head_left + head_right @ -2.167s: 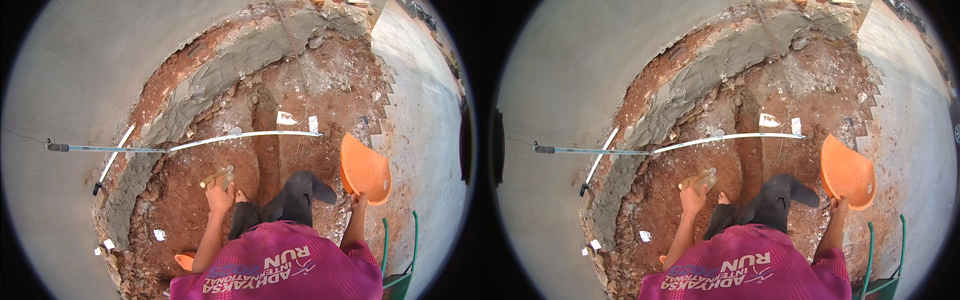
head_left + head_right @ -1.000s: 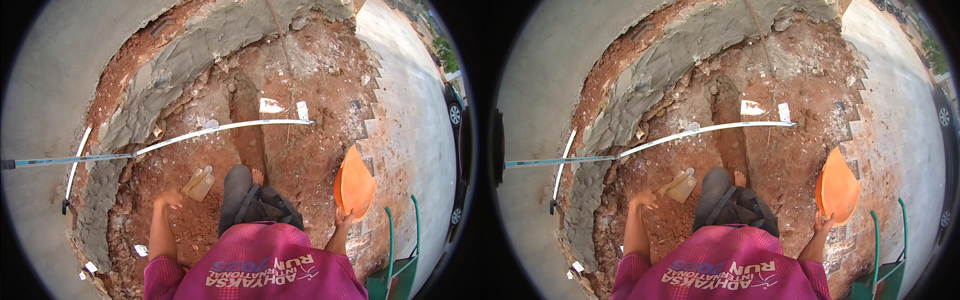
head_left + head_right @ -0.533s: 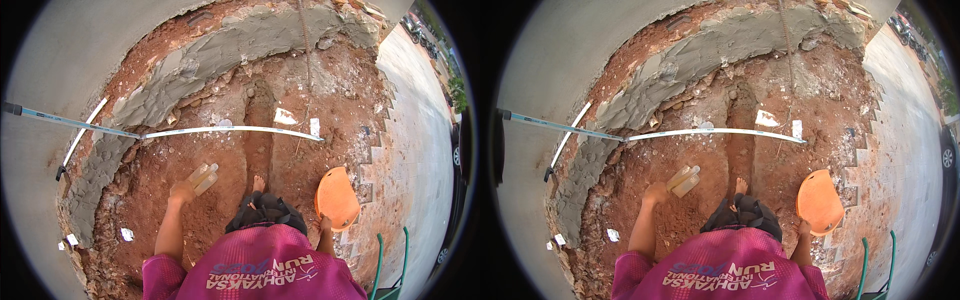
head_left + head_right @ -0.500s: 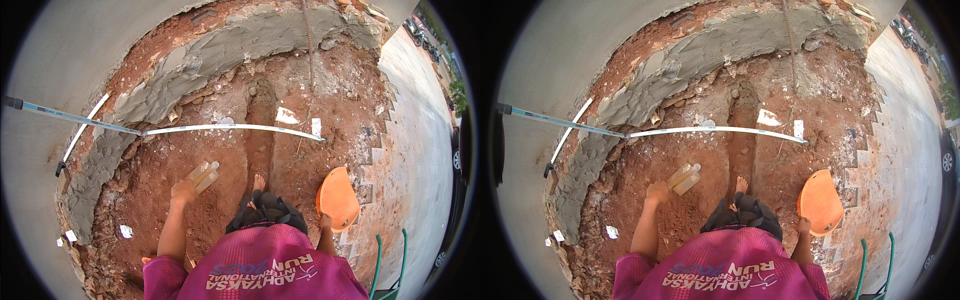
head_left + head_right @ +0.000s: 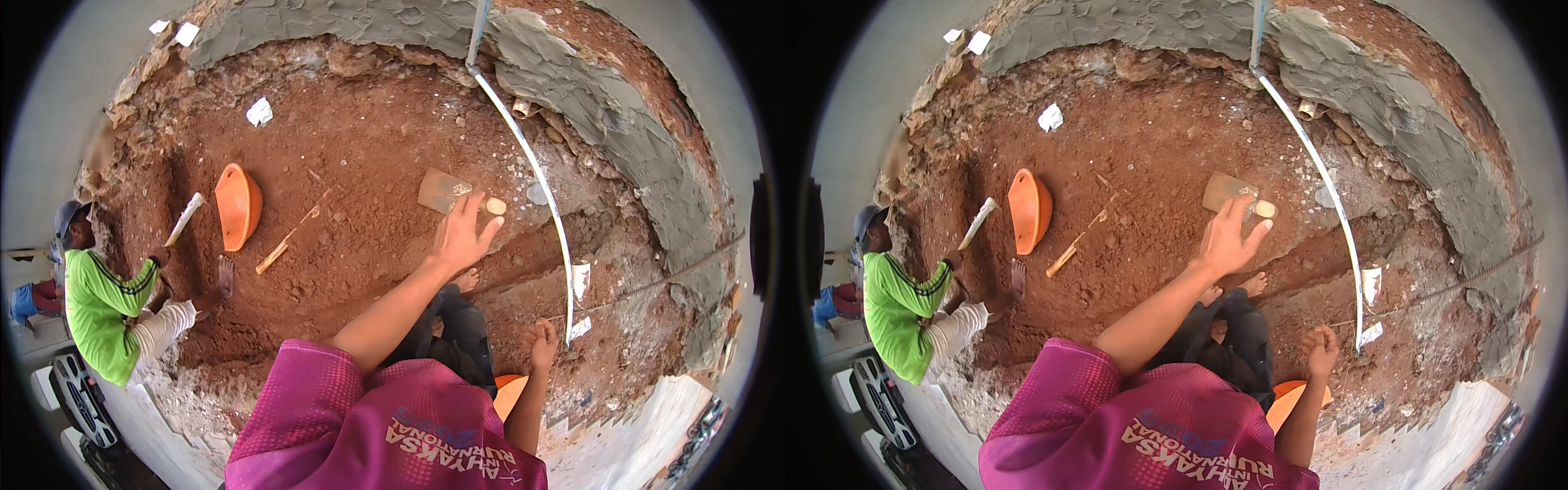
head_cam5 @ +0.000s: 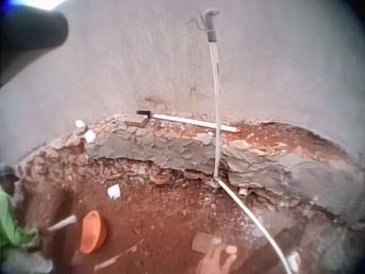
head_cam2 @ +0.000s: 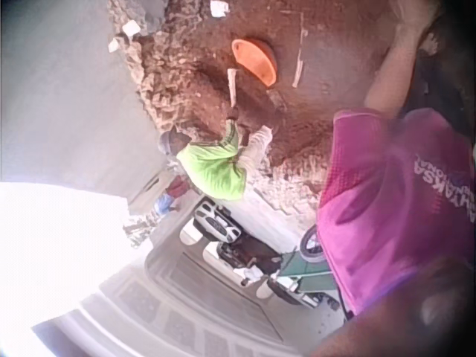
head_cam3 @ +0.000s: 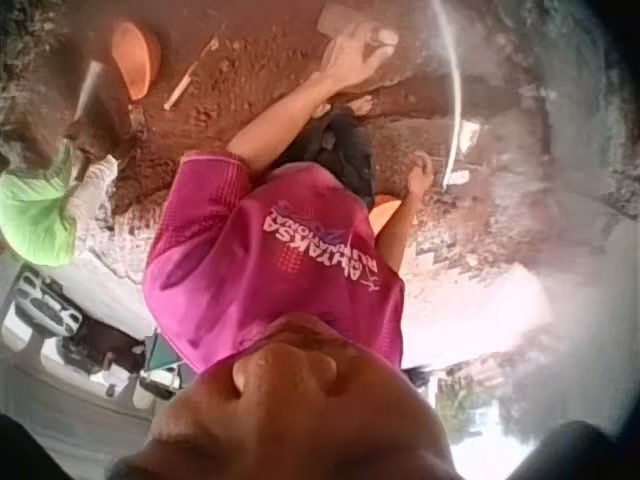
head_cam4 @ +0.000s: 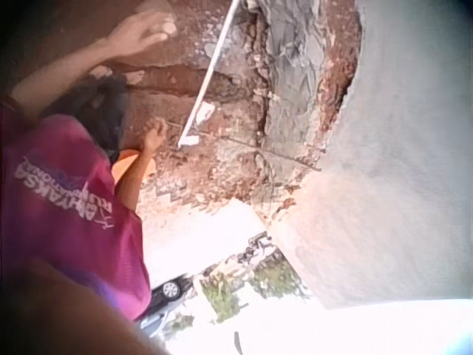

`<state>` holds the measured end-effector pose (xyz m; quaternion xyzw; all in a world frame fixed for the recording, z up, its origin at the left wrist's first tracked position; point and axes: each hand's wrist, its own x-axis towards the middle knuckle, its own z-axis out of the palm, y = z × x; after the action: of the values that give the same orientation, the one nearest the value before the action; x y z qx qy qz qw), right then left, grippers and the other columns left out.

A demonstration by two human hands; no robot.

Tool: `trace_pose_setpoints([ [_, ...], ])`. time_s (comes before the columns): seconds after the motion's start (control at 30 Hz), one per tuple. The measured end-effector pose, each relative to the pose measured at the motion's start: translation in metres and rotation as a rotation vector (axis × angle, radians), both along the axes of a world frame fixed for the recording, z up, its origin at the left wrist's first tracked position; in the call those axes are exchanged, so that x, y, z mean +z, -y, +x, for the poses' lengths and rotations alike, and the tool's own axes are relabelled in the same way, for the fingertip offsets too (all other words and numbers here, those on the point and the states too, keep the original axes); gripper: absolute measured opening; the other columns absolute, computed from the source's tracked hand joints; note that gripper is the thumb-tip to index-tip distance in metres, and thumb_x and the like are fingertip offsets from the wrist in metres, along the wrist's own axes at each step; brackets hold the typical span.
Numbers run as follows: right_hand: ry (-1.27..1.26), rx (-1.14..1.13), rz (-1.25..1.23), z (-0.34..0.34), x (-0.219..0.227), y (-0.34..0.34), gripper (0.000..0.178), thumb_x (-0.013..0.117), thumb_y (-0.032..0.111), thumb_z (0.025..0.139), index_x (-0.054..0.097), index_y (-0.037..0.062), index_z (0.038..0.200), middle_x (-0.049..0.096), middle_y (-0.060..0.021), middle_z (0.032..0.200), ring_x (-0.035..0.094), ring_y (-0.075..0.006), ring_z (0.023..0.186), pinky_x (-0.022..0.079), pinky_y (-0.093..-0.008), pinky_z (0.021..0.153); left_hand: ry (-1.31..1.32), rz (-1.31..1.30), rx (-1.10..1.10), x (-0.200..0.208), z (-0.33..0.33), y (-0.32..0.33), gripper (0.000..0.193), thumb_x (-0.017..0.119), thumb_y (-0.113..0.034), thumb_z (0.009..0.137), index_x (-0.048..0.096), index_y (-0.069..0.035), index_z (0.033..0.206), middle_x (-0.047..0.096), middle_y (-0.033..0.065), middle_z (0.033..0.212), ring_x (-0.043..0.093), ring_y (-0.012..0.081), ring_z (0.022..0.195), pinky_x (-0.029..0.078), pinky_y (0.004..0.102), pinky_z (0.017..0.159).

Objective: The person digs soil in an excavation pit using a hoe and a pickaxe. They also use a rebar to break up the ground while sitting and transfer the excavated soil into a wheelbarrow using a basin.

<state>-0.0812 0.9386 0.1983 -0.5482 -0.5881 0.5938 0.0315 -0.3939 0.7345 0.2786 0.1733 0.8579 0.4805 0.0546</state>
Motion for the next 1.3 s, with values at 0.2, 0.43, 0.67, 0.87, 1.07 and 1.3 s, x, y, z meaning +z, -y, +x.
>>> trace_pose_setpoints([
  [0.2,0.143,0.454,-0.050,-0.041,-0.033,0.050,0.022,0.066,0.023,0.099,0.062,0.0074,0.114,0.068,-0.0036,0.085,0.064,-0.0116,0.068,0.051,-0.0254,0.060,0.562,-0.433,0.135,-0.102,0.117,0.174,0.052,0.063,-0.040,0.095,0.058,0.000,0.128,0.064,0.0261,0.117,0.064,0.0446,0.108,0.051,0.0516,0.093],
  [0.43,0.375,1.279,0.368,0.012,-0.073,0.095,0.035,0.080,0.035,0.081,0.068,0.0028,0.086,0.066,-0.0150,0.071,0.064,-0.0267,0.062,0.050,-0.0394,0.060,1.091,-0.583,-0.090,-0.119,0.227,0.222,0.055,0.067,-0.049,0.090,0.065,-0.002,0.118,0.068,0.0258,0.117,0.064,0.0427,0.112,0.051,0.0485,0.097],
  [0.67,0.405,1.413,0.224,-0.027,-0.074,0.063,0.039,0.078,0.040,0.081,0.071,0.0050,0.096,0.072,-0.0180,0.085,0.070,-0.0364,0.085,0.053,-0.0458,0.079,1.029,-0.533,0.050,-0.140,0.220,0.169,0.034,0.056,-0.032,0.098,0.065,-0.003,0.113,0.069,0.0261,0.110,0.066,0.0431,0.107,0.051,0.0519,0.094],
  [0.87,0.436,1.400,0.217,-0.038,-0.064,0.055,0.033,0.077,0.035,0.083,0.071,0.0041,0.092,0.068,-0.0161,0.079,0.067,-0.0319,0.075,0.051,-0.0433,0.069,1.033,-0.564,0.239,-0.150,0.242,0.148,0.043,0.052,-0.035,0.100,0.055,0.002,0.122,0.067,0.0326,0.107,0.065,0.0477,0.105,0.050,0.0545,0.094],
  [1.07,0.304,1.374,0.305,-0.035,-0.089,0.044,0.033,0.076,0.034,0.082,0.070,0.0040,0.094,0.069,-0.0186,0.081,0.068,-0.0378,0.081,0.053,-0.0455,0.074,1.177,-0.635,0.191,-0.106,0.255,0.167,0.033,0.058,-0.031,0.097,0.069,-0.004,0.110,0.068,0.0261,0.114,0.066,0.0421,0.108,0.051,0.0499,0.096],
  [1.3,0.375,1.341,0.288,-0.049,-0.091,0.050,0.032,0.076,0.032,0.083,0.070,0.0041,0.099,0.069,-0.0172,0.078,0.069,-0.0368,0.079,0.054,-0.0436,0.073,0.983,-0.284,0.426,-0.106,0.270,0.162,0.023,0.052,-0.026,0.099,0.063,-0.006,0.100,0.068,0.0257,0.099,0.064,0.0462,0.099,0.048,0.0551,0.086],
])
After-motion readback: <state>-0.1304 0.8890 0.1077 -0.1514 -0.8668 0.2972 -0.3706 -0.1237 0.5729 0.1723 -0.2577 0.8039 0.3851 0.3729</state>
